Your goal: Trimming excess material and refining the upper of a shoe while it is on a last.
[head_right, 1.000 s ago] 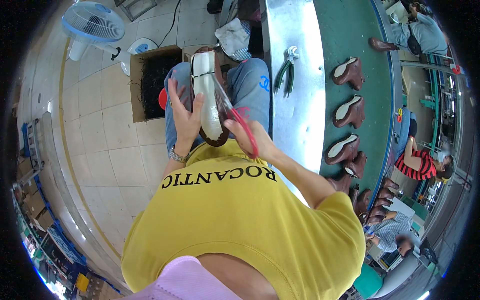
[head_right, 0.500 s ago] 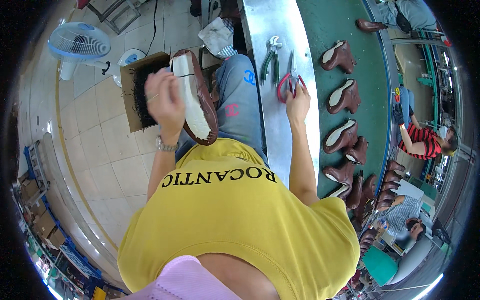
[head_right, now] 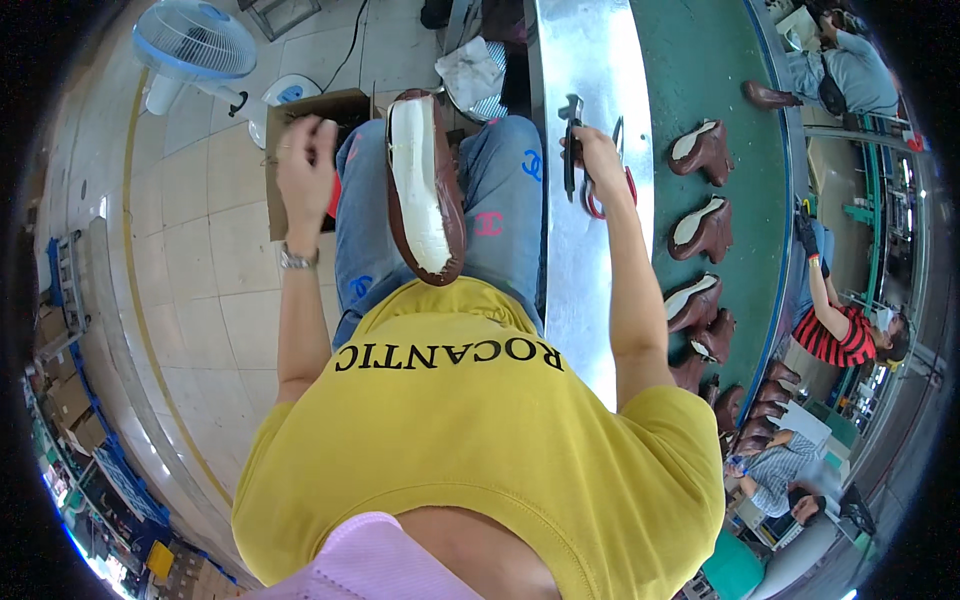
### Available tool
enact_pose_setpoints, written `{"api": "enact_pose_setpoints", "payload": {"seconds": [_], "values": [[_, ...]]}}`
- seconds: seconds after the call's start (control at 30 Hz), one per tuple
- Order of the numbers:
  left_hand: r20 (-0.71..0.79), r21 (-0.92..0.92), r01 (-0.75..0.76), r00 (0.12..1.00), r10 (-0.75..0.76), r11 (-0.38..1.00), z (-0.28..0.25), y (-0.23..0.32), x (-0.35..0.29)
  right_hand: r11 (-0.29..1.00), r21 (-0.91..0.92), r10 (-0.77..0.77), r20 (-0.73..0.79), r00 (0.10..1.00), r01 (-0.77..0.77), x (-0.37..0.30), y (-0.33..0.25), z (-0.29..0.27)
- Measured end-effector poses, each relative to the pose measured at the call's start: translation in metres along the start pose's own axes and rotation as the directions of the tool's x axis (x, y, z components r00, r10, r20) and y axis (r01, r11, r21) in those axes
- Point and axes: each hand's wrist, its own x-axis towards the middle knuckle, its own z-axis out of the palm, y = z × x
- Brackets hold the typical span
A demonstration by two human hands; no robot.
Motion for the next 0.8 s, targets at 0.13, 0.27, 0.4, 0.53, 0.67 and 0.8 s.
{"api": "enact_pose_setpoints", "payload": {"seconds": [0.13, 0.27, 0.4, 0.53, 0.67, 0.8], "values": [[0.391, 0.121, -0.053, 0.920, 0.002, 0.991, -0.005, 0.058, -0.055, 0.935, -0.295, -0.060, 0.417, 0.907, 0.197, -0.070, -0.069, 0.007], [0.316, 0.060, -0.045, 0.949, 0.023, 0.997, 0.002, 0.058, -0.070, 0.731, -0.304, -0.189, 0.770, 0.609, 0.611, -0.093, -0.098, 0.036], [0.354, -0.002, -0.024, 0.935, 0.023, 1.000, -0.007, 0.055, -0.066, 0.185, -0.453, -0.037, 0.883, 0.467, 0.872, -0.115, -0.144, 0.085], [0.417, -0.072, 0.051, 0.909, -0.016, 0.996, -0.011, 0.060, -0.069, 0.157, -0.458, -0.073, 0.878, 0.473, 0.875, -0.118, -0.135, 0.087], [0.828, -0.443, 0.867, 0.493, -0.266, 0.229, 0.000, 0.035, -0.065, 0.317, -0.382, -0.280, 0.837, 0.471, 0.868, -0.110, -0.098, 0.072], [0.889, -0.450, 0.850, 0.457, -0.039, -0.274, 0.043, 0.030, -0.053, 0.395, -0.454, -0.231, 0.792, 0.565, 0.799, -0.118, -0.098, 0.071]]}}
